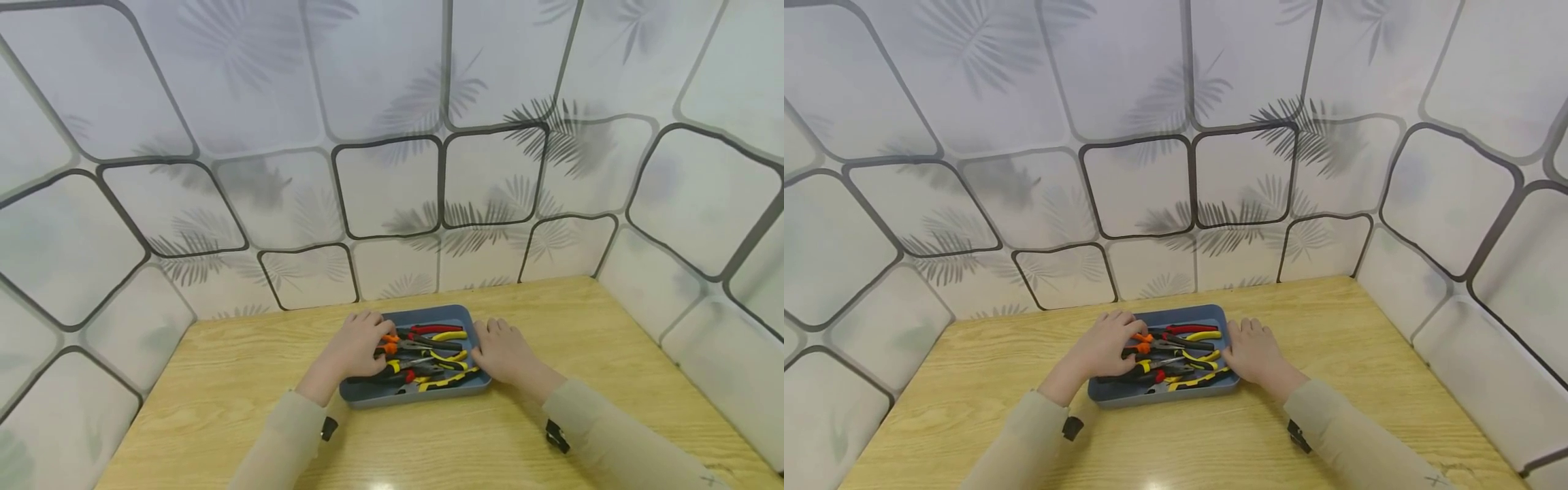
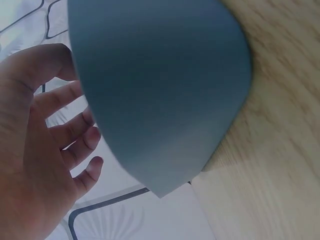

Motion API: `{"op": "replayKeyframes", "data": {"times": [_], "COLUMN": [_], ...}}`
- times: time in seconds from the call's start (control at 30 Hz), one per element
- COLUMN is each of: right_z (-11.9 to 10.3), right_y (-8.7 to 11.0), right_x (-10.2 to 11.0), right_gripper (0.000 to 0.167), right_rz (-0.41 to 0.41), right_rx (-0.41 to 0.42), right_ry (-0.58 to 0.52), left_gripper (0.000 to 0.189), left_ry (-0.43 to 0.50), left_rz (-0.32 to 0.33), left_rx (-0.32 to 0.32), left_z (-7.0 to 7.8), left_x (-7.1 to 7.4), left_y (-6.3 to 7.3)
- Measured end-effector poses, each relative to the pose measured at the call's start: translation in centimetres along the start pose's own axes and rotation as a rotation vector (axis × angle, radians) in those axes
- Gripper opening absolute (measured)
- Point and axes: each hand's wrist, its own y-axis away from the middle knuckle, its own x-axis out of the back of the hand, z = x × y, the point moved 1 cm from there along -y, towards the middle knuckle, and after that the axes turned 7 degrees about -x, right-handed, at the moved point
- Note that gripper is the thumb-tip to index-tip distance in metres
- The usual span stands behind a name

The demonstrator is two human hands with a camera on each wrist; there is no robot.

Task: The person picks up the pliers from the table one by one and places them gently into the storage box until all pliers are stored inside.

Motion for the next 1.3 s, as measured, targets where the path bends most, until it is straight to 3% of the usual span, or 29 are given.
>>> {"op": "replayKeyframes", "data": {"times": [0.4, 0.7, 1.13, 1.3], "right_z": [0.1, 0.0, -0.2, -0.2], "right_y": [0.2, 0.3, 0.5, 0.4], "right_x": [0.4, 0.2, 0.6, 0.5], "right_gripper": [0.038, 0.038, 0.039, 0.030], "right_rz": [-0.026, -0.018, -0.013, 0.009], "right_rx": [-0.022, -0.017, 0.000, 0.005], "right_ry": [-0.003, 0.008, 0.023, 0.004], "left_gripper": [0.034, 0.034, 0.038, 0.033], "left_ry": [0.017, -0.023, 0.034, 0.050], "left_rz": [0.031, 0.035, 0.051, 0.058], "left_rx": [0.020, 0.058, 0.212, 0.246], "left_z": [0.0, -0.9, -1.7, -2.1], "left_x": [0.2, 0.3, 0.1, -0.2], "left_y": [1.2, 3.8, 7.5, 8.7]}}
